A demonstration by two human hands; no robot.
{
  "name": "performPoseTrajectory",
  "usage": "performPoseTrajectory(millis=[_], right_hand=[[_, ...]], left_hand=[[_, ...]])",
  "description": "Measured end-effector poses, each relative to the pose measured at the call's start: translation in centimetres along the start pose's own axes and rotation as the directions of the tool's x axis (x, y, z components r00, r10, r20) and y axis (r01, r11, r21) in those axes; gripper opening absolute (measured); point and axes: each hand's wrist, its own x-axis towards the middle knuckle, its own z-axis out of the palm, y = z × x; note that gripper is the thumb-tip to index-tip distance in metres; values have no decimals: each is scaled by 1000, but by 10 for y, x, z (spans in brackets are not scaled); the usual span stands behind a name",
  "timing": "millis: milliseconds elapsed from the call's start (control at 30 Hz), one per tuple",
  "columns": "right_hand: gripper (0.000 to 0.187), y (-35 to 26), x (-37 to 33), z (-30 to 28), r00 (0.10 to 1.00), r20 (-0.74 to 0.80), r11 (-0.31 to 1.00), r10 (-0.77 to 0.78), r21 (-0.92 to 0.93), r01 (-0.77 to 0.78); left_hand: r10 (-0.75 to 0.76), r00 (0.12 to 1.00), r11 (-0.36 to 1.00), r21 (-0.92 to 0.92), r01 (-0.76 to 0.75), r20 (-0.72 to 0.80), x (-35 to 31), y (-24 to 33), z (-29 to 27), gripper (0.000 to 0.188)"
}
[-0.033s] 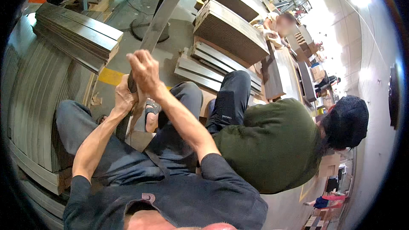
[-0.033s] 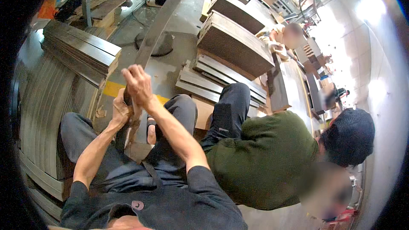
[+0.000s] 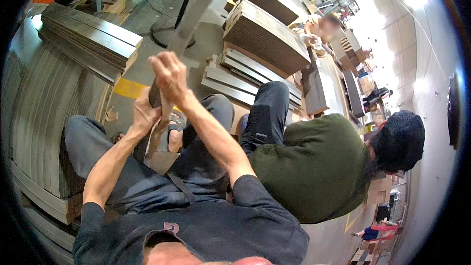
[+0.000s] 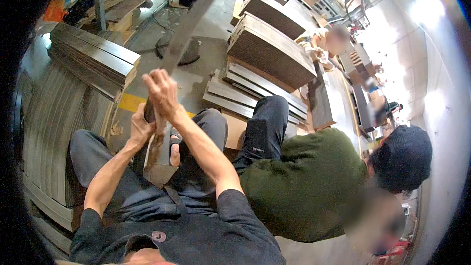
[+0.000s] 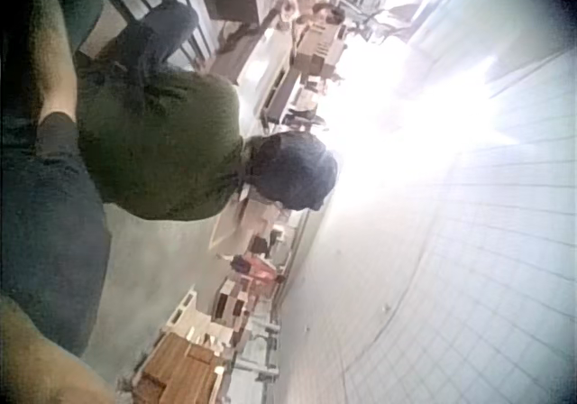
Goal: The person wipes long grey strips with a cloth while sitting next to a stack of panels in a workshop.
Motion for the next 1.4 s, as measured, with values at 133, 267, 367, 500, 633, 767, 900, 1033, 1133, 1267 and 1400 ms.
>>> performPoseTrajectory(millis=[133,267,367,500,633,767,900,1033,1133,1267,1400], right_hand=[[33,51,68,-34,997,-13,976,-70,-209,66],[22,161,125,-85,983,-109,857,-150,-510,74],[56,170,152,-91,928,-371,769,32,-584,-260],[55,227,138,-97,704,-532,770,471,-141,-622],[43,187,100,-73,740,-284,786,610,99,-610],[36,168,40,-32,572,-318,647,756,495,-580],[42,70,4,11,619,-288,674,731,450,-586],[58,-30,-39,20,497,205,264,843,647,-715],[50,-57,-81,12,347,510,91,787,460,-883],[36,-71,-110,-7,281,730,-292,623,550,-782],[28,-44,-112,-26,368,655,-235,660,645,-727]], left_hand=[[23,999,998,61,-25,30,-20,-1,0,50],[-101,979,992,91,86,177,-32,10,5,43],[-33,987,999,34,28,158,-41,1,7,47],[25,987,999,-28,-21,160,-43,-2,14,53],[-16,986,1000,30,11,169,-45,-16,3,55],[1,986,998,61,-11,169,-34,-16,11,55],[67,996,998,1,-67,67,-25,-21,7,49],[141,988,986,78,-146,60,-15,-17,-7,45],[187,979,966,169,-198,75,-8,-23,-7,40],[279,958,955,85,-284,64,-9,-10,-10,42],[348,937,931,111,-348,22,11,19,-24,51]])
